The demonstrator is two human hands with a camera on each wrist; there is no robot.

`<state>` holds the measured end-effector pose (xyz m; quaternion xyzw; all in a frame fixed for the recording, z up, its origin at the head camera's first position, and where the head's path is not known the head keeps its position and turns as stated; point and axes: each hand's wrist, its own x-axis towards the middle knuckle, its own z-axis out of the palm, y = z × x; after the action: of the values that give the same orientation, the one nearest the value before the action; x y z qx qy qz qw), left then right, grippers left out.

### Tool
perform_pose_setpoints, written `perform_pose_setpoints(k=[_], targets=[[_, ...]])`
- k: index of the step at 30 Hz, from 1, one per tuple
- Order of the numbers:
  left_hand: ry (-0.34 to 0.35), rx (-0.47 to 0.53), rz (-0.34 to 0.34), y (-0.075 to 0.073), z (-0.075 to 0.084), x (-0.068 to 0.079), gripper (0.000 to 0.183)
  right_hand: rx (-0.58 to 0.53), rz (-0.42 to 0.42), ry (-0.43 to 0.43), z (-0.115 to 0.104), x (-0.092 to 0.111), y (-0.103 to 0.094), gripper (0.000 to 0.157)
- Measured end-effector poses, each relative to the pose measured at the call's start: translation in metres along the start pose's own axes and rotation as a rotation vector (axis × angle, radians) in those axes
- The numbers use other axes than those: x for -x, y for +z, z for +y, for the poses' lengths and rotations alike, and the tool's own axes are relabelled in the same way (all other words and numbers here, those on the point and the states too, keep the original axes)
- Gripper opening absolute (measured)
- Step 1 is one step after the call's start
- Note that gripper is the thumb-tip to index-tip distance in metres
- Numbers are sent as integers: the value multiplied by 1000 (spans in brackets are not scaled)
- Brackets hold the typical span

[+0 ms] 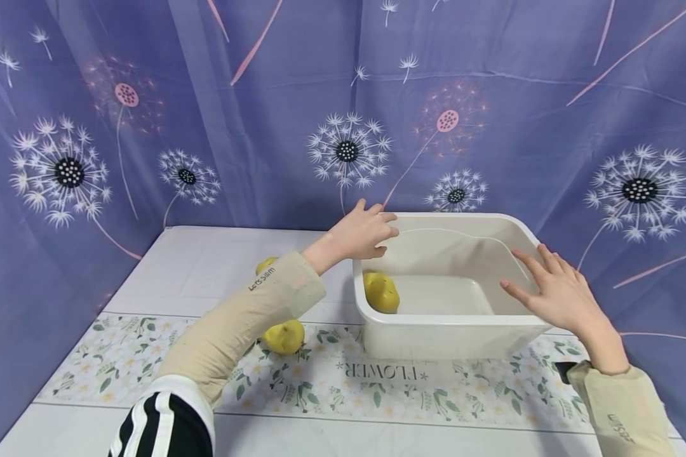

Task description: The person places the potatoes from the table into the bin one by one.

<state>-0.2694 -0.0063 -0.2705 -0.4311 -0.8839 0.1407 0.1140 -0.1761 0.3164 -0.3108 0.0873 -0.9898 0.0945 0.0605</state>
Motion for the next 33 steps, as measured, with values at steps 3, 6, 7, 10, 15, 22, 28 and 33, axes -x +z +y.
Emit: perform_pose_setpoints(k=[3, 6, 7, 10, 15, 22, 28, 33], targets=[[-1, 2, 0, -2, 0, 0, 32, -2, -1, 2, 0, 0, 0, 70], [-1, -6, 1, -3, -1, 1, 33, -5, 1, 2, 1, 0, 0, 70], [0, -6, 2, -3, -1, 1, 33, -7, 0, 3, 1, 0, 0, 70], [-2, 1, 7, -4, -2, 3, 32, -9, 0, 3, 1, 0, 0, 71], [-9, 3, 14, -6, -4, 9, 32, -8, 1, 2, 1, -1, 1, 71], [-6, -14, 52, -9, -9, 16, 29, -9, 7, -3, 2, -2, 0, 70], [3, 0, 107, -6, -13, 24, 25, -8, 5, -3, 2, -2, 1, 70], [-14, -3, 136, -3, -17, 32, 25, -9, 2, -4, 3, -1, 2, 71]])
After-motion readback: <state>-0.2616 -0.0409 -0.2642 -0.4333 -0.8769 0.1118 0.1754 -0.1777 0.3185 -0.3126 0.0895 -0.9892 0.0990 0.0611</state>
